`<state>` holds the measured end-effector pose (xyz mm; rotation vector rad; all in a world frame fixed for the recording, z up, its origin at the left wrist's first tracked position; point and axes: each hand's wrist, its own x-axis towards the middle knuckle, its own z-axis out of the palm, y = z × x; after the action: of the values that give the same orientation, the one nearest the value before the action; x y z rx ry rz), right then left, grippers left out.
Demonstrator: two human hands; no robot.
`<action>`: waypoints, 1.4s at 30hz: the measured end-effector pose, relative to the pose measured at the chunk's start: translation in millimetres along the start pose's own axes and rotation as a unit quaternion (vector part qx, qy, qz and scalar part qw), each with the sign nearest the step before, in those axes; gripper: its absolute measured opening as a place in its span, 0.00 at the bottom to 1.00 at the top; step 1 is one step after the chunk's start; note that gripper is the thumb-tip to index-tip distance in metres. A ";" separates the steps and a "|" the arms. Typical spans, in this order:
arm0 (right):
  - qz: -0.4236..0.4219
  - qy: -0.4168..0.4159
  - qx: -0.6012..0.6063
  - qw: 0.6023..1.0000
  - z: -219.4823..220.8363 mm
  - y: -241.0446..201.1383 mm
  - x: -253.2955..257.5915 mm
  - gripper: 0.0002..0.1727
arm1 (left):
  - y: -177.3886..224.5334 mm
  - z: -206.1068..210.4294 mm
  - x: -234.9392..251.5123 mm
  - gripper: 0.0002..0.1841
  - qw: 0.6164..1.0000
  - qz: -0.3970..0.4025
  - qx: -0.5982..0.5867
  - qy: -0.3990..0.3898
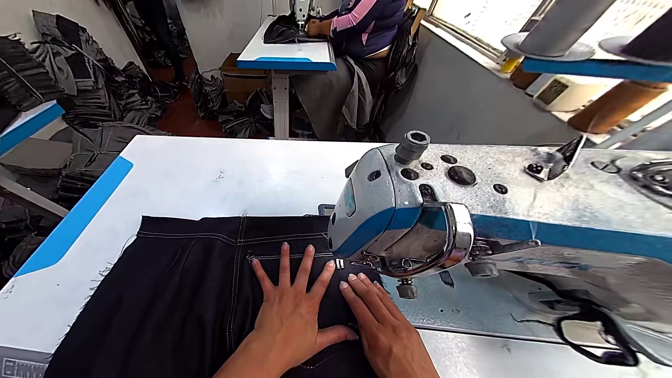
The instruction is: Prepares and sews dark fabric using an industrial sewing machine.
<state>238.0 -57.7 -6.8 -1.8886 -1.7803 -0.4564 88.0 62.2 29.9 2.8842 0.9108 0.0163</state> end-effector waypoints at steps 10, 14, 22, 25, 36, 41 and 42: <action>-0.009 -0.077 0.078 0.994 -24.8 -12.1 -15.8 0.20 | -4.2 -10.8 -25.6 0.59 0.997 -0.051 -0.056 -0.003; -0.006 -0.098 0.097 0.990 -25.3 -10.6 -16.8 0.21 | -33.9 14.6 -60.2 0.58 0.978 -0.072 -0.098 0.168; 0.016 -0.100 0.096 0.990 -23.7 -17.0 -18.1 0.22 | -86.6 -0.3 -21.4 0.28 0.939 -0.120 -0.206 0.248; 0.013 -0.102 0.094 0.990 -24.1 -15.7 -16.7 0.22 | -77.3 -4.7 -8.4 0.26 0.943 -0.164 -0.164 0.238; 0.008 -0.102 0.110 0.989 -24.4 -11.2 -21.3 0.22 | -111.0 -58.4 30.7 0.19 0.960 -0.223 -0.166 -0.030; 0.009 -0.104 0.121 0.987 -24.6 -8.4 -22.0 0.21 | -118.5 -63.1 31.3 0.17 0.966 -0.184 -0.172 -0.067; 0.012 -0.106 0.132 0.986 -25.3 -8.1 -21.0 0.20 | -124.2 -61.2 30.3 0.17 0.963 -0.171 -0.201 -0.061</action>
<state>230.5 -89.2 3.2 -1.8225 -1.8451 -0.0064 39.0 187.1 75.7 2.3044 1.2085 -0.0072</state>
